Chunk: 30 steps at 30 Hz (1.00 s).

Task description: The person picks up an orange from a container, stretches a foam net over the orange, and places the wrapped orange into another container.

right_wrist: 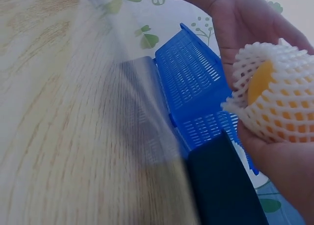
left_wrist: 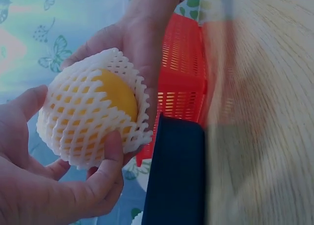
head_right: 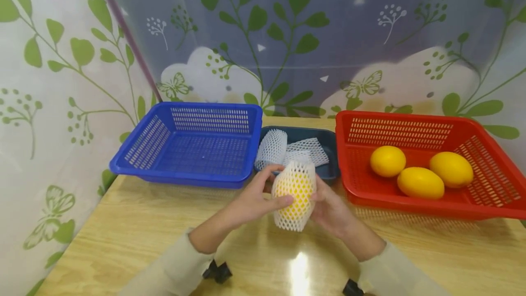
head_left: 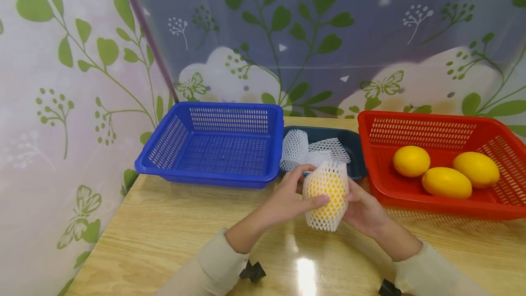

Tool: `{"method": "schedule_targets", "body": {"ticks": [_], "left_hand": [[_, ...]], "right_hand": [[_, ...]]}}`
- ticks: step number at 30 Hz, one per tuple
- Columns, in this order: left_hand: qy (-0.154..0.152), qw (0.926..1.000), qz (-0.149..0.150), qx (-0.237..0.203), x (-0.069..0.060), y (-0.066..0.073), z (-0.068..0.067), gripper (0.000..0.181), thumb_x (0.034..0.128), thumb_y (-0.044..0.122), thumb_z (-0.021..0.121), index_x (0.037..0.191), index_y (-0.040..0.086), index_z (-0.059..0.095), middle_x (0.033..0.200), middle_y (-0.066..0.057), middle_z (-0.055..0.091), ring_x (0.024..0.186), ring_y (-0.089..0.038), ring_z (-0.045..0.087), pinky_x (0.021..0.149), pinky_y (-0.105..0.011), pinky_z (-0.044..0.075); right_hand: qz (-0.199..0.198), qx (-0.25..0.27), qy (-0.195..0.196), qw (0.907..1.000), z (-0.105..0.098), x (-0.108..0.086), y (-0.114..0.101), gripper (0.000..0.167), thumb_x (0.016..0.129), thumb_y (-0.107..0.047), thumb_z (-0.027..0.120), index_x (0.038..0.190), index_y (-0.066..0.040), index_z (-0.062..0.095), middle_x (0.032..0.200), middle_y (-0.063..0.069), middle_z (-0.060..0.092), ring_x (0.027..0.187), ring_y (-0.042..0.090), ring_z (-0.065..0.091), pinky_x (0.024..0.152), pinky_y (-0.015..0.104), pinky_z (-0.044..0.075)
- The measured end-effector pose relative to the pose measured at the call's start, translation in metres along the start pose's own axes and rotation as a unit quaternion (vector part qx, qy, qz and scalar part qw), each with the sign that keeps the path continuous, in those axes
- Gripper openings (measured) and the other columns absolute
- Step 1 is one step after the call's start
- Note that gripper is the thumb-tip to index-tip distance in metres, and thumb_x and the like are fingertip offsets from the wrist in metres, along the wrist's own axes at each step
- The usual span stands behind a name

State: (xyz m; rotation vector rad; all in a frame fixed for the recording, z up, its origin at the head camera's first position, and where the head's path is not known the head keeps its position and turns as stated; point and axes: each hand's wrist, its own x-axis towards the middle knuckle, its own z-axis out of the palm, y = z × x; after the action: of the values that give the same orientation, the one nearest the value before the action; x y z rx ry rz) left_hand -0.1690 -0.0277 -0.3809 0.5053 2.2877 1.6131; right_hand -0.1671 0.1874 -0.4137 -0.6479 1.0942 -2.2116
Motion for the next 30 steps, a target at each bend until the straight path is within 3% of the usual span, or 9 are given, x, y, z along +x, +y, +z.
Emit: {"method": "schedule_targets", "body": {"ticks": [5, 10, 16, 20, 25, 30], "left_hand": [[-0.033, 0.9982, 0.023, -0.045, 0.003, -0.005, -0.003, 0.066, 0.089, 0.026, 0.071, 0.144, 0.012, 0.037, 0.119, -0.008, 0.054, 0.102, -0.015, 0.059, 0.079, -0.027, 0.054], [-0.053, 0.9956, 0.039, -0.067, 0.004, -0.008, -0.004, 0.073, 0.0891, 0.03, 0.071, 0.148, 0.013, 0.031, 0.128, -0.008, 0.053, 0.109, -0.016, 0.058, 0.081, -0.028, 0.055], [-0.072, 0.9917, 0.046, -0.096, 0.006, -0.014, -0.006, 0.082, 0.086, 0.035, 0.073, 0.15, 0.015, 0.025, 0.13, -0.007, 0.051, 0.111, -0.015, 0.055, 0.085, -0.029, 0.054], [-0.096, 0.9848, 0.044, -0.139, 0.009, -0.021, -0.008, 0.081, 0.0865, 0.03, 0.073, 0.149, 0.016, 0.024, 0.129, -0.007, 0.052, 0.113, -0.016, 0.056, 0.089, -0.032, 0.053], [-0.129, 0.9707, 0.019, -0.202, 0.012, -0.029, -0.01, 0.077, 0.0885, 0.016, 0.07, 0.15, 0.019, 0.023, 0.13, -0.01, 0.054, 0.116, -0.019, 0.057, 0.094, -0.036, 0.051], [-0.14, 0.9638, 0.004, -0.227, 0.014, -0.033, -0.01, 0.083, 0.0883, 0.009, 0.069, 0.154, 0.018, 0.018, 0.134, -0.014, 0.049, 0.116, -0.024, 0.057, 0.096, -0.038, 0.05]], "right_hand": [[0.015, -0.077, 0.065, 0.9948, 0.007, -0.001, -0.005, 0.063, 0.094, -0.008, 0.037, 0.148, -0.023, 0.01, 0.138, -0.005, 0.042, 0.115, 0.013, 0.051, 0.102, 0.033, 0.044], [0.027, -0.124, 0.149, 0.9806, 0.017, 0.001, -0.008, 0.066, 0.093, -0.008, 0.04, 0.149, -0.015, 0.006, 0.135, -0.005, 0.044, 0.114, 0.013, 0.052, 0.1, 0.028, 0.045], [0.057, -0.205, 0.234, 0.9488, 0.032, 0.006, -0.008, 0.055, 0.096, -0.012, 0.053, 0.14, -0.015, 0.02, 0.127, 0.003, 0.048, 0.109, 0.017, 0.054, 0.096, 0.023, 0.046], [0.086, -0.251, 0.28, 0.9227, 0.038, 0.009, -0.007, 0.065, 0.096, -0.018, 0.058, 0.145, -0.012, 0.016, 0.132, 0.013, 0.046, 0.11, 0.02, 0.052, 0.097, 0.022, 0.044], [0.109, -0.286, 0.312, 0.8997, 0.042, 0.013, -0.006, 0.077, 0.094, -0.024, 0.065, 0.149, -0.009, 0.013, 0.14, 0.02, 0.041, 0.115, 0.027, 0.048, 0.108, 0.039, 0.037], [0.108, -0.297, 0.316, 0.8944, 0.045, 0.013, -0.006, 0.08, 0.092, -0.027, 0.068, 0.148, -0.007, 0.015, 0.14, 0.023, 0.04, 0.119, 0.031, 0.047, 0.111, 0.051, 0.031]]}}
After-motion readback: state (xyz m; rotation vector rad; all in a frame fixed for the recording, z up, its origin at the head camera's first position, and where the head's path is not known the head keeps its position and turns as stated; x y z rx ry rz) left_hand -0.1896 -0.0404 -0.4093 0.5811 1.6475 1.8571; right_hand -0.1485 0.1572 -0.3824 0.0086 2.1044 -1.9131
